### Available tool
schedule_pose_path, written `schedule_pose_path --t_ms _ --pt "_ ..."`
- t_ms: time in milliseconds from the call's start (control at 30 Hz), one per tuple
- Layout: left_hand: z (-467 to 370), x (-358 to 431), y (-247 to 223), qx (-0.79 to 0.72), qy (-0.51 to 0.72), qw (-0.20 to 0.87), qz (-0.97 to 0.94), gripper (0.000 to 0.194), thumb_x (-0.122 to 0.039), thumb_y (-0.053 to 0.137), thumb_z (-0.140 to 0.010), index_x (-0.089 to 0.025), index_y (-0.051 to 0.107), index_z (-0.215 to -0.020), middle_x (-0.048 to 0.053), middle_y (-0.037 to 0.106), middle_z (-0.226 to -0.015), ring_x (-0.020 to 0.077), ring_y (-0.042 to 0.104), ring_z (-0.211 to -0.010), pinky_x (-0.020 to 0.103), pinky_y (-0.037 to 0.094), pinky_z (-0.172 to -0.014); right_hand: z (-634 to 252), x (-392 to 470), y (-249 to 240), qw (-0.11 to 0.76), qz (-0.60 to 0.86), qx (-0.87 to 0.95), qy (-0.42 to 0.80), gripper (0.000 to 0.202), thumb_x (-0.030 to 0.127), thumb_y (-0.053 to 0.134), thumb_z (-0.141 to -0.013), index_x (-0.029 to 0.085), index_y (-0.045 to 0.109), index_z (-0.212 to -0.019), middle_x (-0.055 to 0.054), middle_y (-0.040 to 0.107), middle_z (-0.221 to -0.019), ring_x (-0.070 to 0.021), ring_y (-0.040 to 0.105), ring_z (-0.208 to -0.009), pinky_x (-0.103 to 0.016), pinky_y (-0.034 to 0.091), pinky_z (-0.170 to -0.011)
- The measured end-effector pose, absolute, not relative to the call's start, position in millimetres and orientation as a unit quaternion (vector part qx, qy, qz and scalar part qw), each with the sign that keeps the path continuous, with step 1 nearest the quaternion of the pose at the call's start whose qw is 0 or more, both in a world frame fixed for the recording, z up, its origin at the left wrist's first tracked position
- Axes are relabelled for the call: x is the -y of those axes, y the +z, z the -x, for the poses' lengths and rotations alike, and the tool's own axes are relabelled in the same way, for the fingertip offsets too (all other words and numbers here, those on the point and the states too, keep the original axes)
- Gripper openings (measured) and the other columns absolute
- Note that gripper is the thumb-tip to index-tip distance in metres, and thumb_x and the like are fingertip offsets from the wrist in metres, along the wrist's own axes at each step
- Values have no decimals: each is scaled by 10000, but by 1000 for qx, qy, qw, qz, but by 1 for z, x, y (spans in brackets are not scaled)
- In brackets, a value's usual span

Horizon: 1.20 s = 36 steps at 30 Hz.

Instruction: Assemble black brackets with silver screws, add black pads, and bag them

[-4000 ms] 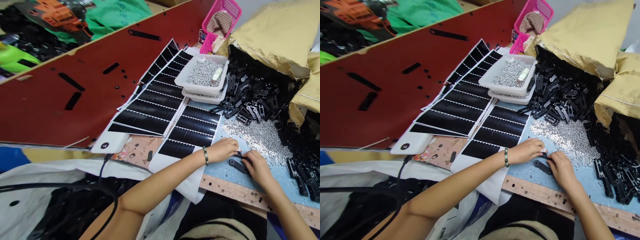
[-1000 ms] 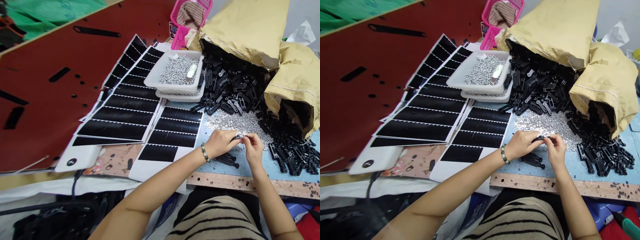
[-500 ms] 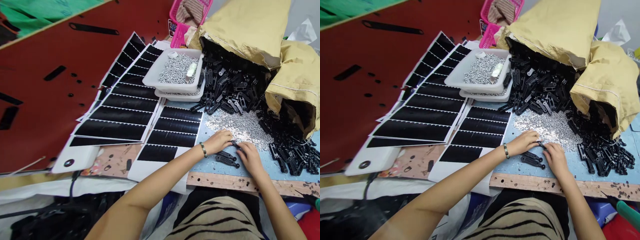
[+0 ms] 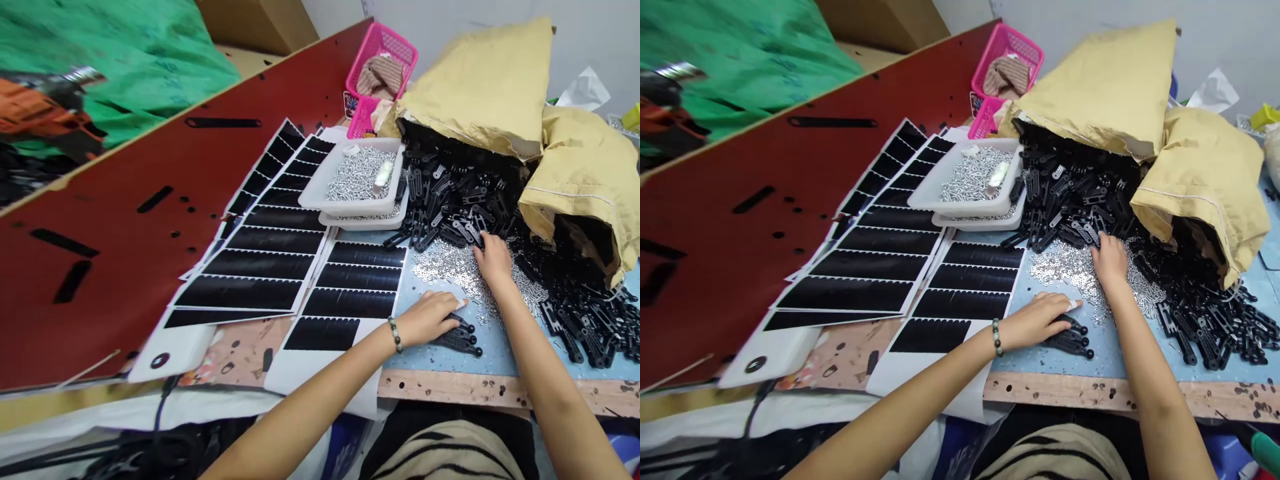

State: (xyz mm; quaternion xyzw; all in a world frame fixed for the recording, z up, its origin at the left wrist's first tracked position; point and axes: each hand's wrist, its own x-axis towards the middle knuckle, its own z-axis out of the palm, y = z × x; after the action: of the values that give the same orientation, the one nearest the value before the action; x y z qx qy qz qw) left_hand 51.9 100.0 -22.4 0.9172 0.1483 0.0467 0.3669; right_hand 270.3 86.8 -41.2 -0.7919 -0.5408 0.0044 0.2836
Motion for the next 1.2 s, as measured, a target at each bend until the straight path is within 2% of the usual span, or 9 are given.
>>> schedule_pose_path --t_ms 100,200,300,367,567,767,867,1033,1200 --pt "-57 -106 -10 -208 161 306 -915 441 -269 528 -889 -227 444 -1320 118 537 -1247 263 500 -1169 423 392 -978 -266 -90 -39 290 780 554 9 294 192 445 -875 143 603 -1117 -144 627 -993 -265 555 -958 -413 441 -874" --pt "-75 -121 -2 -265 220 218 -913 504 -228 514 -877 -174 375 -1359 158 466 -1347 297 370 -1307 499 258 -1082 -254 -63 -34 328 696 638 26 302 191 425 -889 207 592 -1140 -107 631 -1040 -242 563 -994 -402 459 -885" --pt "-95 -132 -4 -269 159 230 -922 358 -164 483 -863 -178 494 -1220 134 607 -1135 289 527 -1141 480 336 -1013 -262 -39 -31 337 644 684 66 331 216 445 -890 253 553 -1200 -79 626 -1108 -222 576 -1025 -394 470 -904" --pt "-103 -133 -11 -286 120 270 -912 230 -192 441 -889 -198 539 -1097 105 635 -994 266 600 -958 411 433 -871 -285 -37 -30 342 709 616 39 331 214 425 -892 228 555 -1196 -99 624 -1107 -229 581 -1024 -405 464 -912" --pt "-101 -126 -21 -309 122 425 -842 120 -305 435 -893 -209 487 -942 50 600 -845 232 592 -802 330 431 -725 -356 -66 -36 225 840 493 39 273 150 557 -784 180 655 -1036 -150 635 -1054 -302 574 -1012 -427 449 -874" --pt "-97 -131 -15 -337 157 541 -754 118 -324 456 -860 -214 489 -835 -4 587 -710 181 581 -693 290 431 -672 -344 -65 -29 265 802 533 51 227 196 474 -840 190 646 -988 -113 631 -1073 -250 575 -1028 -377 435 -903" --pt "-99 -133 -14 -350 145 573 -726 135 -333 434 -871 -211 490 -863 -29 545 -624 156 543 -573 271 420 -595 -319 -53 -17 343 766 535 102 252 295 391 -902 198 593 -1017 -77 631 -984 -200 605 -885 -323 467 -784" --pt "-99 -127 -8 -315 157 519 -779 155 -311 446 -886 -204 502 -984 0 596 -784 169 573 -732 289 445 -687 -265 -38 5 365 681 572 275 323 402 338 -940 231 436 -1196 56 491 -609 -153 502 -554 -261 382 -573" --pt "-94 -117 3 -245 157 384 -876 242 -352 514 -886 -180 499 -1055 48 622 -930 207 600 -839 318 459 -739 -241 -41 14 331 732 557 211 242 362 312 -927 224 469 -1051 40 474 -595 -170 462 -528 -272 311 -572"
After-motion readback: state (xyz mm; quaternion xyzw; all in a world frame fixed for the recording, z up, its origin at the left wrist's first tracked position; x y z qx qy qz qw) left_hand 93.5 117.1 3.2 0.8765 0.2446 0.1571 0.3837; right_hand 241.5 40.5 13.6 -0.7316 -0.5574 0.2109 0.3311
